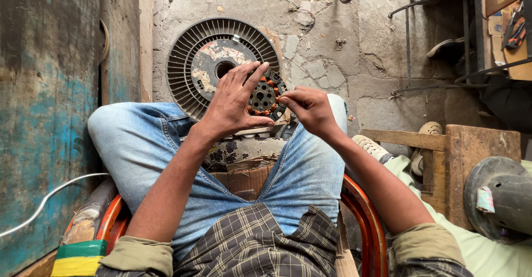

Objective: The person winds copper wire by hand around the slots of a motor stator core held on the lap. The person repeatedly pulls wire from a nearby spool, wraps it into each slot, and adjusts the coil shape with both hands.

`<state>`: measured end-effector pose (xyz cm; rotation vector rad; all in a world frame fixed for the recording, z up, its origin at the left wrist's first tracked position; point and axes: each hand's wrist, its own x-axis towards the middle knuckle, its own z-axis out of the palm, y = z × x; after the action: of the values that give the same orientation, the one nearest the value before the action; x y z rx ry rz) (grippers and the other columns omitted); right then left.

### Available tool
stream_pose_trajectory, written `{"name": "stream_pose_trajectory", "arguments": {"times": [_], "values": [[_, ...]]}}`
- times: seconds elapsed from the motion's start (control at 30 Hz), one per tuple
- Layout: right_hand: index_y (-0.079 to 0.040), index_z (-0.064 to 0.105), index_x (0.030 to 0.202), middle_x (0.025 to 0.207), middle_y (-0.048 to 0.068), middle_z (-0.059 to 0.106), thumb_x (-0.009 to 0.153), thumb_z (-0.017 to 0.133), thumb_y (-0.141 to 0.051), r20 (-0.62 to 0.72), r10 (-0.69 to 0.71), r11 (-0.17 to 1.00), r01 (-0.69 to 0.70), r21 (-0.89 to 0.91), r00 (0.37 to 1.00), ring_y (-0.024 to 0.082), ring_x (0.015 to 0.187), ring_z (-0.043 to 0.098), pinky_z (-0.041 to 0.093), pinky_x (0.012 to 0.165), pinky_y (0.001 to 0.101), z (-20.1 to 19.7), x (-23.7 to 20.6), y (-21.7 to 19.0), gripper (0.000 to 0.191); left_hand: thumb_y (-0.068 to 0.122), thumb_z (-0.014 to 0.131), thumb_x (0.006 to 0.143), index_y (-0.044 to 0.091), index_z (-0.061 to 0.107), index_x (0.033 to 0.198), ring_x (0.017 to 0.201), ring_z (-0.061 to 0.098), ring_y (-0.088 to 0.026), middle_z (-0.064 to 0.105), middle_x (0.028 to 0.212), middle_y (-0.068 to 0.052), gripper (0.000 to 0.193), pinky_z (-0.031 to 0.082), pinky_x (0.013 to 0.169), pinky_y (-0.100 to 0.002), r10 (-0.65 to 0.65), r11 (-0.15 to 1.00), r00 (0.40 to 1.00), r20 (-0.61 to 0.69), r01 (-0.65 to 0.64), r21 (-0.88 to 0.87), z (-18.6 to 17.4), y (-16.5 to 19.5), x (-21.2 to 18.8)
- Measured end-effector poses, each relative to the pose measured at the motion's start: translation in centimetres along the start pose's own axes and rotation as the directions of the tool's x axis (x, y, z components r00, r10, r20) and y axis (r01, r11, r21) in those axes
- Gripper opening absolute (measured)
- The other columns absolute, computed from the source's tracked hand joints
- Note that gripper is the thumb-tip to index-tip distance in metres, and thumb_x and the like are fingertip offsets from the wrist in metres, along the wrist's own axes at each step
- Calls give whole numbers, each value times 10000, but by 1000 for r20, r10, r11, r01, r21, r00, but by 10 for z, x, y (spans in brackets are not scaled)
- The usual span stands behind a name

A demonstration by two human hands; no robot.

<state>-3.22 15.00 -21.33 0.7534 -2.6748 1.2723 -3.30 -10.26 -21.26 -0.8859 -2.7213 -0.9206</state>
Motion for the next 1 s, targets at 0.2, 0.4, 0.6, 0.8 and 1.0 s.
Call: {"name": "stream_pose_trajectory", "arguments": {"times": [0.2, 0.4, 0.6, 0.8, 1.0], "values": [[-82, 771, 947, 750, 29, 642, 945, 801, -194, -93, -218, 930, 179, -320, 971, 153, 622, 588, 461, 554, 336, 1, 1, -6, 116, 780, 849, 607, 205, 217, 1617, 1432, 363, -362, 361, 1531, -149, 1323, 286, 1212, -567, 0, 1000, 1000, 20, -1, 31, 3, -3, 2], [-68, 766, 945, 787, 18, 667, 938, 802, -183, -118, 15, 994, -27, -106, 993, 109, 569, 552, 445, 518, 295, -6, -3, -4, 121, 701, 844, 803, 143, 391, 1577, 1468, 383, -335, 382, 1576, -165, 1056, 290, 1231, -607, 187, 978, 949, -256, -154, 143, -4, -3, 3], [-45, 758, 952, 789, 33, 655, 934, 803, -170, -132, 24, 996, -36, -86, 991, 97, 601, 562, 456, 550, 280, -6, -6, 0, 133, 587, 832, 755, 132, 709, 1164, 1407, 423, -291, 534, 1429, -86, 624, 211, 1211, -606, 293, 936, 954, -61, -273, 221, 9, 34, 1], [-34, 775, 978, 798, 50, 688, 939, 777, -158, 11, 67, 998, -67, -3, 998, 106, 610, 588, 470, 557, 281, -20, -11, 8, 130, 500, 815, 789, 185, 732, 1175, 1376, 428, -273, 581, 1353, -49, 505, 225, 1206, -581, 270, 948, 961, -65, -254, 190, 9, 32, 4], [-36, 792, 1007, 795, 53, 716, 939, 750, -142, 135, 45, 998, -50, 38, 990, 87, 647, 628, 486, 572, 267, -13, -15, 34, 132, 414, 801, 896, 189, 735, 1142, 1372, 475, -244, 603, 1309, -10, 340, 270, 1249, -526, 255, 957, 966, -39, -246, 152, 13, 30, 4]]}}
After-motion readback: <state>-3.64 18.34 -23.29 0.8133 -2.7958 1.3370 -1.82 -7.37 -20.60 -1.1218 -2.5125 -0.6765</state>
